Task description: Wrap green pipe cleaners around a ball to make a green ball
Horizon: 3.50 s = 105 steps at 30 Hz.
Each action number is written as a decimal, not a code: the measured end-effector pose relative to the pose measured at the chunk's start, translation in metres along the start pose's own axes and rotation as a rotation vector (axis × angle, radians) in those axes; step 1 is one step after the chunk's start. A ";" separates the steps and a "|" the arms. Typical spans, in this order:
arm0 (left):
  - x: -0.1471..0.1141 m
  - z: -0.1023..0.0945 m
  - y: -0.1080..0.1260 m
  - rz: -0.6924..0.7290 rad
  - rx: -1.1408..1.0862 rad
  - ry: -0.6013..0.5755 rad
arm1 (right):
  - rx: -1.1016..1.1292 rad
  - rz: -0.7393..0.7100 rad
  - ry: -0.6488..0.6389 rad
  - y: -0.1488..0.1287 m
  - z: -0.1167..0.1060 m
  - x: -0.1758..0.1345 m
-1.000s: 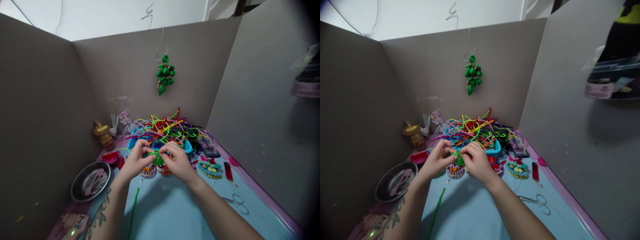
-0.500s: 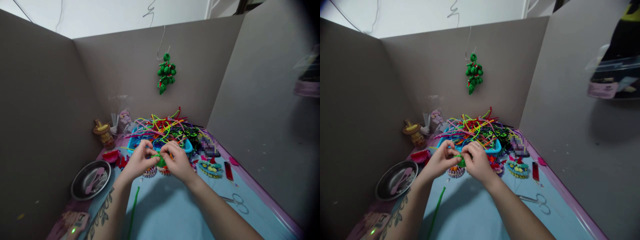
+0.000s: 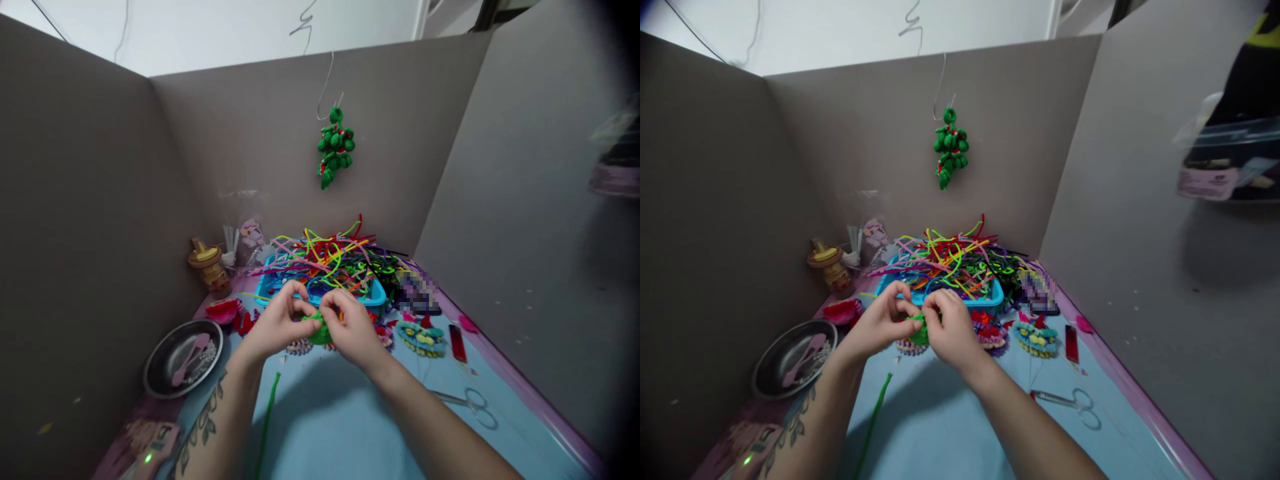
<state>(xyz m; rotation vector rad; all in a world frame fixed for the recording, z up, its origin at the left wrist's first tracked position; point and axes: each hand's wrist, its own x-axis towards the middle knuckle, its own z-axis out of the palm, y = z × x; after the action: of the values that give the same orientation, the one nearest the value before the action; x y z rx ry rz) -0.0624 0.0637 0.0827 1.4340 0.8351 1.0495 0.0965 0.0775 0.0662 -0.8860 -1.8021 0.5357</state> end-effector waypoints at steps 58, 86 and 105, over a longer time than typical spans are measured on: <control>0.002 0.009 0.013 0.388 0.750 0.208 | 0.204 -0.012 -0.270 0.001 -0.030 0.014; 0.007 -0.004 -0.013 0.063 -0.385 0.109 | 0.867 0.254 -0.132 0.019 -0.035 0.015; 0.003 0.008 0.001 0.282 -0.307 0.080 | 0.912 0.149 -0.165 0.010 -0.029 0.009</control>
<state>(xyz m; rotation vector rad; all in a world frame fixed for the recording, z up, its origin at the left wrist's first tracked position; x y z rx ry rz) -0.0544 0.0632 0.0845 1.2747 0.5068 1.3921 0.1250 0.0899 0.0755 -0.3353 -1.3862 1.4088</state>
